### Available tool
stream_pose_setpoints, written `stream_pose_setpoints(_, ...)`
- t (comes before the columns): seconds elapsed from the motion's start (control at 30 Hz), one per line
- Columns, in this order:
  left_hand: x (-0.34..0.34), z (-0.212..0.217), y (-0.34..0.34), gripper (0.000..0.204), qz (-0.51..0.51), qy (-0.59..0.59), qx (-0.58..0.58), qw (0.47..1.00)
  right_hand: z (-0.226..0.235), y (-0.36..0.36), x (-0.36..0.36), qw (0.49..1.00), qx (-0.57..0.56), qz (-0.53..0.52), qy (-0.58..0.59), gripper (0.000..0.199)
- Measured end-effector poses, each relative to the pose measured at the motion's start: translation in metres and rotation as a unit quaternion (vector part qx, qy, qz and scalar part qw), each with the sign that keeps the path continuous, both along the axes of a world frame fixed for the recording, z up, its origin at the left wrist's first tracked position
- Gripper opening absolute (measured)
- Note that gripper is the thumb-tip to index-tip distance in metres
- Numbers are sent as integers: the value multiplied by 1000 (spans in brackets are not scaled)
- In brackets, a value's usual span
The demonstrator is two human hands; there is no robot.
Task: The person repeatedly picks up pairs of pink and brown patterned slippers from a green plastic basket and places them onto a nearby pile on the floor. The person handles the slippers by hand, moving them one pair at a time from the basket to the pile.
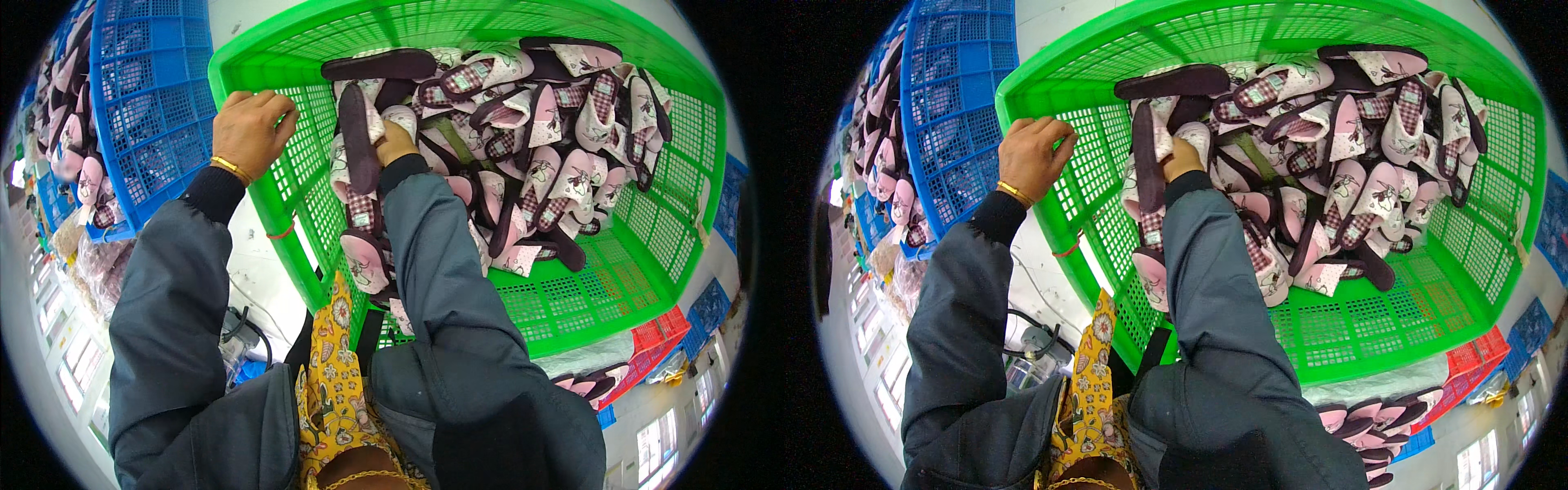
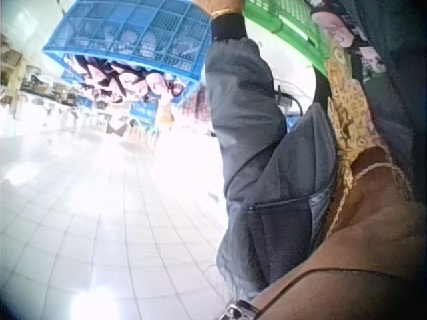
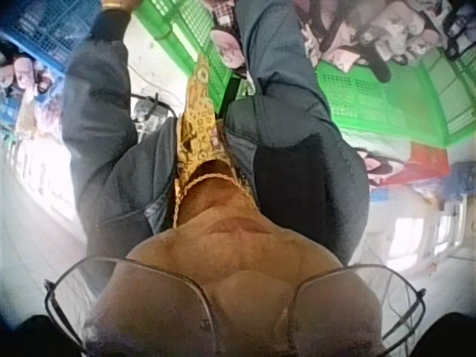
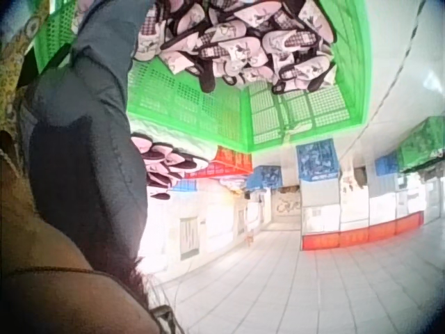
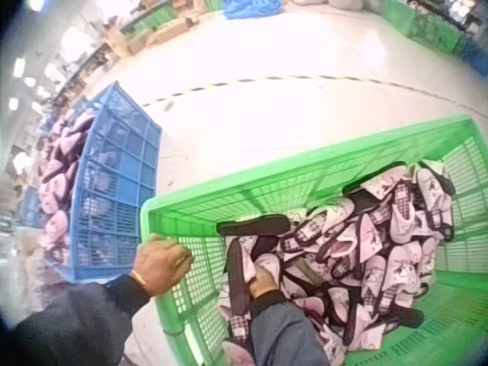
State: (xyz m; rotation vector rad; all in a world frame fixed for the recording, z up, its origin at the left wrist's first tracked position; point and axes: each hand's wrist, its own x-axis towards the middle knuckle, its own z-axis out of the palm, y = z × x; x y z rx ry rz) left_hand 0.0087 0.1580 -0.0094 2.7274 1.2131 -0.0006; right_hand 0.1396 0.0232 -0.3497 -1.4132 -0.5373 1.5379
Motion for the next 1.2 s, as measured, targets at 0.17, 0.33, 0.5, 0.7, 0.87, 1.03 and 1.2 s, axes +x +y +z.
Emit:
stream_pose_setpoints(0.17,-7,0,-3,10,7,-13,6,1000,72,18,8,796,-286,-316,430,24)
stream_pose_setpoints(0.33,-17,2,-7,14,24,-5,-6,1000,233,-8,24,886,-80,-328,317,24)
stream_pose_setpoints(0.5,-2,12,-5,29,-5,0,-13,1000,337,-56,51,903,20,-354,241,21)
stream_pose_setpoints(0.7,19,26,-90,49,212,-396,-599,663,426,-113,49,909,68,-384,148,12)
stream_pose_setpoints(0.87,54,106,-185,38,217,-496,-741,396,492,-172,31,900,77,-410,125,19)
stream_pose_setpoints(1.03,72,132,-238,35,203,-507,-739,394,522,-242,32,860,67,-475,175,21)
stream_pose_setpoints(1.2,97,172,-299,48,101,-444,-765,456,564,-328,47,833,122,-522,135,21)
